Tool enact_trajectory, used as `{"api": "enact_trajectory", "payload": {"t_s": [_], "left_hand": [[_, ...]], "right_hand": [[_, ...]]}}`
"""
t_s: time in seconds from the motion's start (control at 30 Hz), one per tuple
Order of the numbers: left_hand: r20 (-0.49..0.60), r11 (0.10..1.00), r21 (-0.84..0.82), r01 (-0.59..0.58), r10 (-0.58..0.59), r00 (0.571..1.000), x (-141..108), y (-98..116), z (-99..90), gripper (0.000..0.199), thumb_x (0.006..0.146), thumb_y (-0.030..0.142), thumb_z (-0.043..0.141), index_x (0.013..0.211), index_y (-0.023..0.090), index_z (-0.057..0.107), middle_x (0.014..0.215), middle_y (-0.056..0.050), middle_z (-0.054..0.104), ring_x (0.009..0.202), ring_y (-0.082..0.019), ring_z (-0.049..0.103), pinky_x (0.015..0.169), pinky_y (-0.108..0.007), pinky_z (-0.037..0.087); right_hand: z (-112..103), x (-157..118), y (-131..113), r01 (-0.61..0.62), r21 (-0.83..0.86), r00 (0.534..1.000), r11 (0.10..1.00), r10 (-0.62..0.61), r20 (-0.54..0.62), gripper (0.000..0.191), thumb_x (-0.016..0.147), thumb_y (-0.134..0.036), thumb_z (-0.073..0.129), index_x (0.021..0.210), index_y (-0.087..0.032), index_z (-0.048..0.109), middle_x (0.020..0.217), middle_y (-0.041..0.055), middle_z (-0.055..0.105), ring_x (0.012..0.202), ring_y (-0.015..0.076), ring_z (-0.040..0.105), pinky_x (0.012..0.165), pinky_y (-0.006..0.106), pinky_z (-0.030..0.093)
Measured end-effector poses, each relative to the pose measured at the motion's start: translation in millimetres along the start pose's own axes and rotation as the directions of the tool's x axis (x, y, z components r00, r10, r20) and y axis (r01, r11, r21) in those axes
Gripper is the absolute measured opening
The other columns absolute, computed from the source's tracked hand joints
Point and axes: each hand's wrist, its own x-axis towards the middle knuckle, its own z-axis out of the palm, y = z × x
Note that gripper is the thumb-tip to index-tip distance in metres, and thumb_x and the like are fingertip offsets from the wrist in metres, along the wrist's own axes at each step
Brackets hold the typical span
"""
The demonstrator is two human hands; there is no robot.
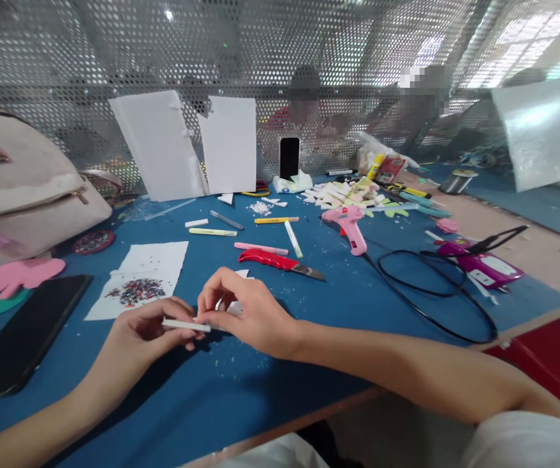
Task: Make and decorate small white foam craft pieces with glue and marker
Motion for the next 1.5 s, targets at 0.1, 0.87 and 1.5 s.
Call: {"api": "enact_trajectory", "payload": {"t_s": [0.1,0.87,1.5], "left_hand": [[-0.022,0.999,0.029,-0.018,0.019,1.0,-1.4,-1.4,1.4,0.008,0.079,0.023,0.079,0.08,0.019,0.072,0.078,-0.001,0.074,0.067,-0.014,0.072,0.065,-0.02,0.059],[-0.057,0.988,0.156,-0.009,0.018,0.998,-6.1,-0.1,1.6,0.018,0.077,0.025,0.082,0.075,0.021,0.065,0.072,0.003,0.068,0.067,-0.013,0.068,0.064,-0.02,0.053],[0.071,0.989,0.113,0.096,-0.105,0.992,-4.7,-8.2,9.6,0.045,0.074,0.033,0.086,0.091,0.027,0.044,0.079,0.005,0.068,0.075,-0.02,0.072,0.071,-0.03,0.056]], "right_hand": [[1.5,0.7,-3.9,-0.059,-0.035,0.998,0.998,0.06,0.01,0.021,0.085,-0.013,0.072,0.081,-0.019,0.053,0.083,-0.0015,0.061,0.073,0.0105,0.057,0.068,0.024,0.047],[-3.3,2.6,-0.7,-0.128,-0.057,0.959,0.99,0.138,0.247,0.009,0.092,-0.014,0.06,0.097,-0.017,0.053,0.09,0.0005,0.056,0.076,0.0115,0.053,0.069,0.026,0.044],[11.4,4.4,-2.1,-0.19,0.163,0.982,0.968,0.186,0.04,0.034,0.075,-0.025,0.083,0.087,-0.019,0.052,0.081,-0.001,0.067,0.075,0.0132,0.065,0.07,0.027,0.05]]}}
